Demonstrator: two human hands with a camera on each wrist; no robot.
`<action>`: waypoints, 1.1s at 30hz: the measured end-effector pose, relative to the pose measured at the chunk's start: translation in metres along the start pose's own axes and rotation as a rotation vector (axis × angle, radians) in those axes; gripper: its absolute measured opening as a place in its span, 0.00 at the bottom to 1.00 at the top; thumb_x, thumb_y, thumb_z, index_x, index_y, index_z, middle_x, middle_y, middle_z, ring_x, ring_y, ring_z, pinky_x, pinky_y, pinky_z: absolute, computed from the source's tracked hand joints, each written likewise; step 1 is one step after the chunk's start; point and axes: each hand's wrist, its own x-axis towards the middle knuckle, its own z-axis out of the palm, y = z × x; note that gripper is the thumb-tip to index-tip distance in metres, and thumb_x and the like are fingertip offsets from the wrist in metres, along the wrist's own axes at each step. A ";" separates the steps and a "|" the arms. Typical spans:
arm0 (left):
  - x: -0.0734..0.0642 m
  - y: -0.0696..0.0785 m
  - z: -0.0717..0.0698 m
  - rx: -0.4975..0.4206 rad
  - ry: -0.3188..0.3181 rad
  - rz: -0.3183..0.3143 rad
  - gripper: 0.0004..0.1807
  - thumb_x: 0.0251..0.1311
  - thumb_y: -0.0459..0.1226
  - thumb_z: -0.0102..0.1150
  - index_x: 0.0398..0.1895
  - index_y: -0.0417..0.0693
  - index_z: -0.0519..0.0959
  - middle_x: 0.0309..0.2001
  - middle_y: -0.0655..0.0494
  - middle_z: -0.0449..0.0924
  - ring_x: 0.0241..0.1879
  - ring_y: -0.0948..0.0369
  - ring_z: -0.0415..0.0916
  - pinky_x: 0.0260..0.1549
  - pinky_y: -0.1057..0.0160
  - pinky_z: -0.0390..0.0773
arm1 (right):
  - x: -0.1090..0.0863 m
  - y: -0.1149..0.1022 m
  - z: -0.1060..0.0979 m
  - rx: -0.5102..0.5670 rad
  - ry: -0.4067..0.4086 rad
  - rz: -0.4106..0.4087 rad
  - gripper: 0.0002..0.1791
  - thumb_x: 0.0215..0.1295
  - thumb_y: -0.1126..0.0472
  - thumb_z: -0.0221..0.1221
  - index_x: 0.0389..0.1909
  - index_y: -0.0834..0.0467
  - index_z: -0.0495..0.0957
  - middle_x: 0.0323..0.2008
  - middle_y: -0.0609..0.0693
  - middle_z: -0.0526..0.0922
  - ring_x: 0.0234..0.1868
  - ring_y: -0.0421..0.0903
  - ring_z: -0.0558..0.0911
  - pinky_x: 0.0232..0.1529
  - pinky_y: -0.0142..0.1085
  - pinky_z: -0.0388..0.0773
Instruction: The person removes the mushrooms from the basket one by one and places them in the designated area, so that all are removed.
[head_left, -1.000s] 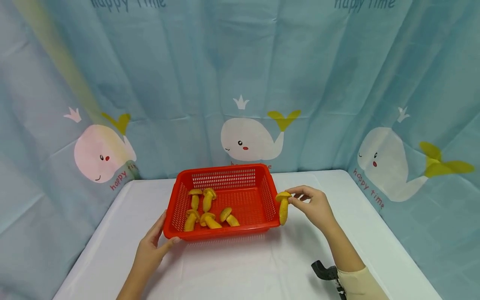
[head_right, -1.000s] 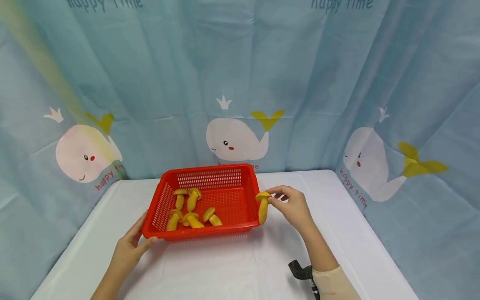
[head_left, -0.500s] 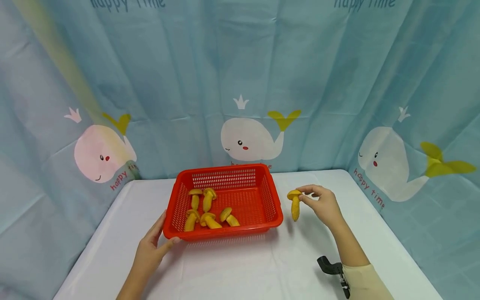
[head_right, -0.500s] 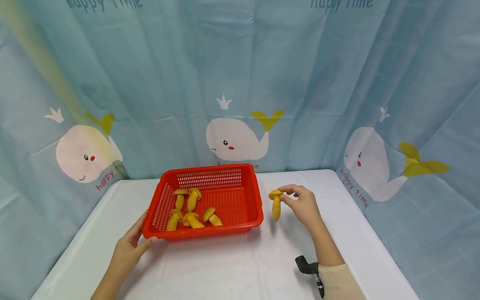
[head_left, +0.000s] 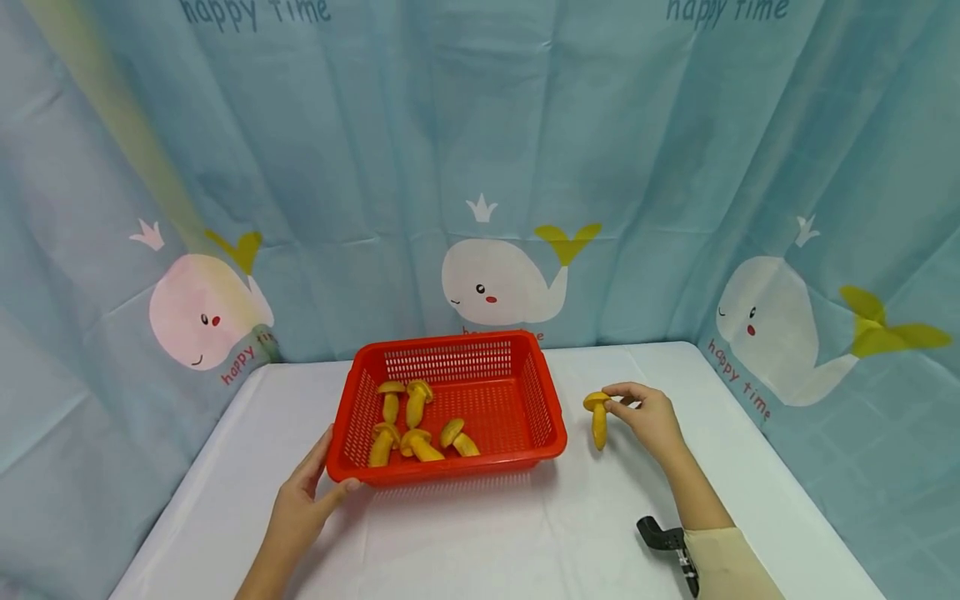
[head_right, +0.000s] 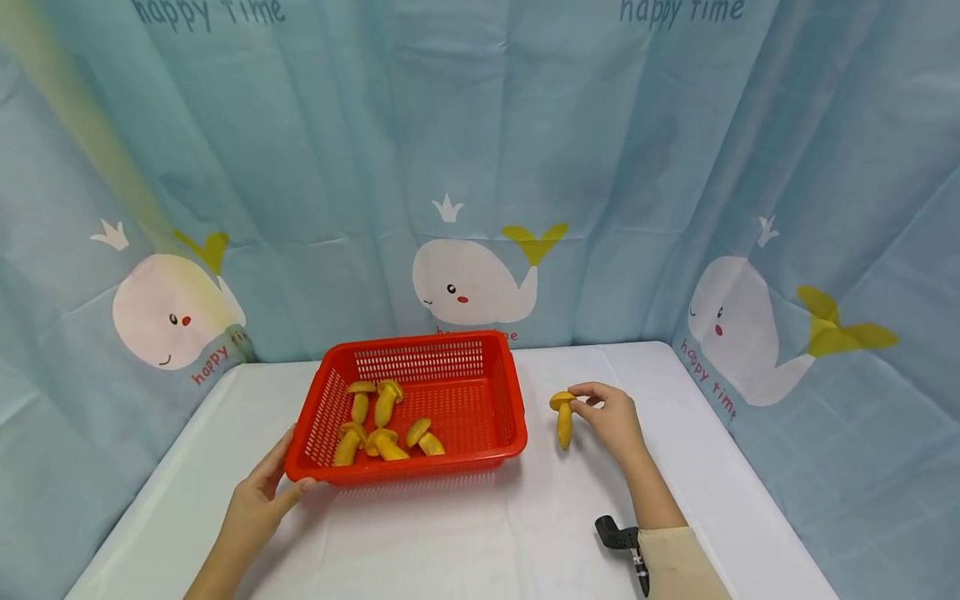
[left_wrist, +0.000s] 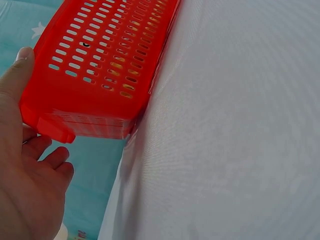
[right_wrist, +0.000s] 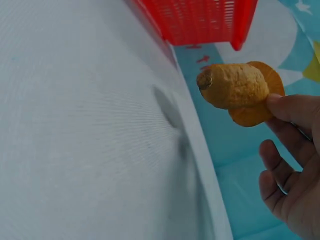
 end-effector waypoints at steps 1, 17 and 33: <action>0.000 0.000 0.000 0.002 0.001 0.002 0.48 0.63 0.43 0.71 0.83 0.60 0.54 0.80 0.63 0.56 0.71 0.87 0.49 0.59 0.88 0.56 | 0.000 0.002 0.001 0.001 -0.001 0.007 0.12 0.65 0.59 0.70 0.48 0.55 0.88 0.44 0.53 0.88 0.43 0.49 0.79 0.38 0.34 0.76; 0.001 0.000 0.001 -0.046 0.016 0.071 0.48 0.62 0.37 0.72 0.82 0.59 0.56 0.80 0.57 0.58 0.75 0.80 0.52 0.62 0.87 0.57 | 0.005 0.034 0.014 0.019 -0.078 0.020 0.11 0.66 0.58 0.70 0.47 0.55 0.89 0.43 0.52 0.88 0.41 0.48 0.78 0.38 0.34 0.74; -0.001 -0.002 0.000 -0.051 0.009 0.043 0.48 0.62 0.38 0.71 0.82 0.63 0.56 0.80 0.59 0.57 0.74 0.82 0.51 0.62 0.87 0.57 | 0.002 0.045 0.021 0.030 -0.124 0.031 0.14 0.67 0.56 0.68 0.52 0.54 0.87 0.48 0.52 0.88 0.41 0.47 0.79 0.40 0.33 0.78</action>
